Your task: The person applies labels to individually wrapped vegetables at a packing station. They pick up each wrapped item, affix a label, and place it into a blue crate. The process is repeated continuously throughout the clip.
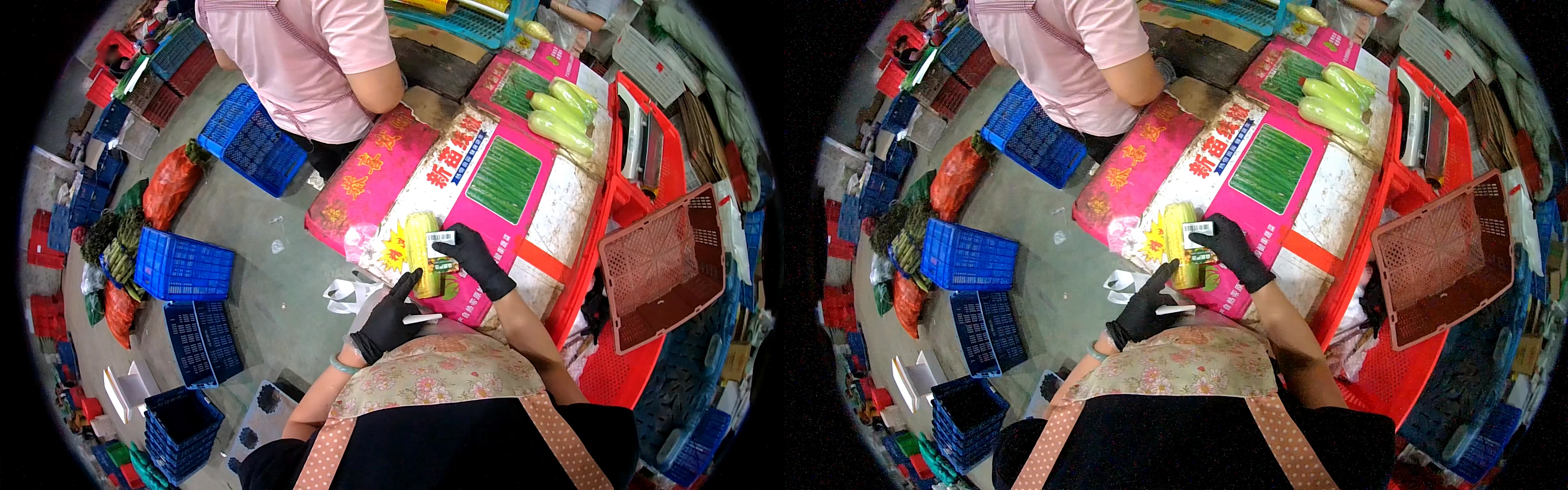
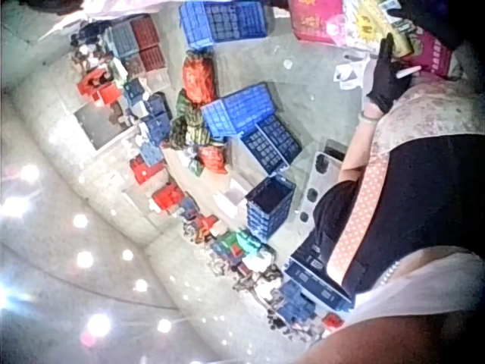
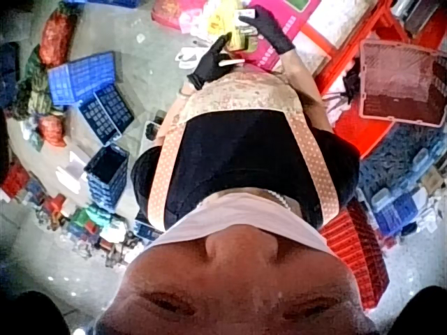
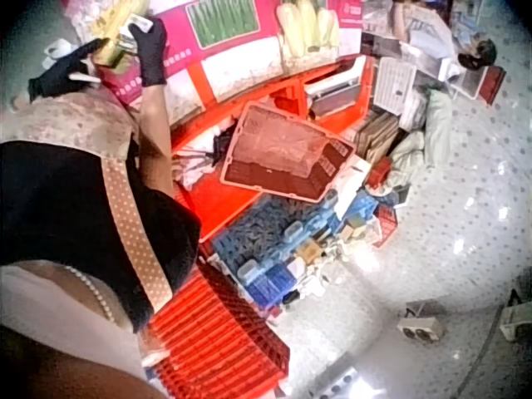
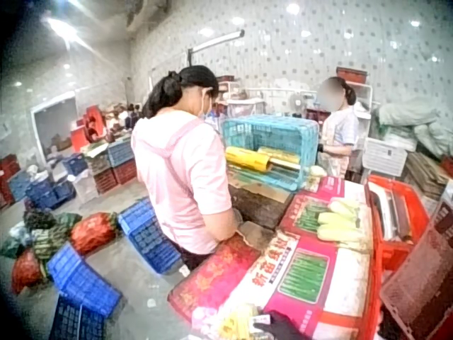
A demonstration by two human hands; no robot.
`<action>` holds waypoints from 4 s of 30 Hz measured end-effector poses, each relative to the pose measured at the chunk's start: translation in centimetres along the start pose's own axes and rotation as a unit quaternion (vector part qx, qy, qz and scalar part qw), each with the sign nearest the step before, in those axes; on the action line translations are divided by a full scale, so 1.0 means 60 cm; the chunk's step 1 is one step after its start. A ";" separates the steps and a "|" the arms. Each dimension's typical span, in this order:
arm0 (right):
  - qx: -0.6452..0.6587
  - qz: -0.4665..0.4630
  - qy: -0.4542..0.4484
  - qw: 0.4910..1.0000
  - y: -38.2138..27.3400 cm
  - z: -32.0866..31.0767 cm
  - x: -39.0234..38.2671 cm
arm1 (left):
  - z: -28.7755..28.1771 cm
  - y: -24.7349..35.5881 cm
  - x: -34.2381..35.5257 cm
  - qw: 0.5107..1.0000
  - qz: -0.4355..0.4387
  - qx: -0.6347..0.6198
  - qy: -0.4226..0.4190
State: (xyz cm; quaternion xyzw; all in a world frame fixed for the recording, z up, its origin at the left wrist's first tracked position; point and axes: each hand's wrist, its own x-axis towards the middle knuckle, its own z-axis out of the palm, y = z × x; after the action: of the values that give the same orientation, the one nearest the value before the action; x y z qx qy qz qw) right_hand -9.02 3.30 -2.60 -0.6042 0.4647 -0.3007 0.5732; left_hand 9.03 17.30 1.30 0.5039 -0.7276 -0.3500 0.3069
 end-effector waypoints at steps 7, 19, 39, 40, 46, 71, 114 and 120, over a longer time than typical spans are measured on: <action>0.031 -0.012 -0.040 0.999 0.006 -0.015 0.006 | -0.007 0.005 0.004 0.994 0.081 0.062 0.033; -0.129 -0.117 0.194 0.965 -0.032 0.030 -0.056 | -0.004 0.013 -0.016 0.994 -0.101 -0.029 -0.017; -0.090 -0.223 -0.019 0.971 -0.053 0.318 -0.093 | -0.039 -0.025 -0.326 0.941 -0.050 0.085 0.323; -0.096 -0.223 -0.061 0.968 -0.070 0.366 -0.108 | -0.075 0.009 -0.390 0.939 -0.178 -0.017 0.294; -0.119 -0.164 -0.303 0.931 -0.138 0.622 -0.238 | -0.040 0.089 -0.796 0.682 -0.216 -0.184 0.675; -0.058 -0.545 -0.835 0.035 -0.119 1.315 -1.469 | 0.241 0.573 -1.355 0.319 -0.421 0.186 0.829; -0.060 -0.774 -0.630 0.022 -0.035 1.305 -1.568 | 0.255 0.571 -1.350 0.367 -0.487 0.205 0.766; -0.026 -0.657 -0.738 0.149 -0.186 1.320 -1.467 | 0.235 0.582 -1.351 0.305 -0.450 0.199 0.815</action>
State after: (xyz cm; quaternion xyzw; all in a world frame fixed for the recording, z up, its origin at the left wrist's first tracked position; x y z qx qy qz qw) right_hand 30.26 114.81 10.35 -0.6328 -0.7431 0.0365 0.2149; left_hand 4.28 105.61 14.31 0.8275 0.1855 0.3110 0.4290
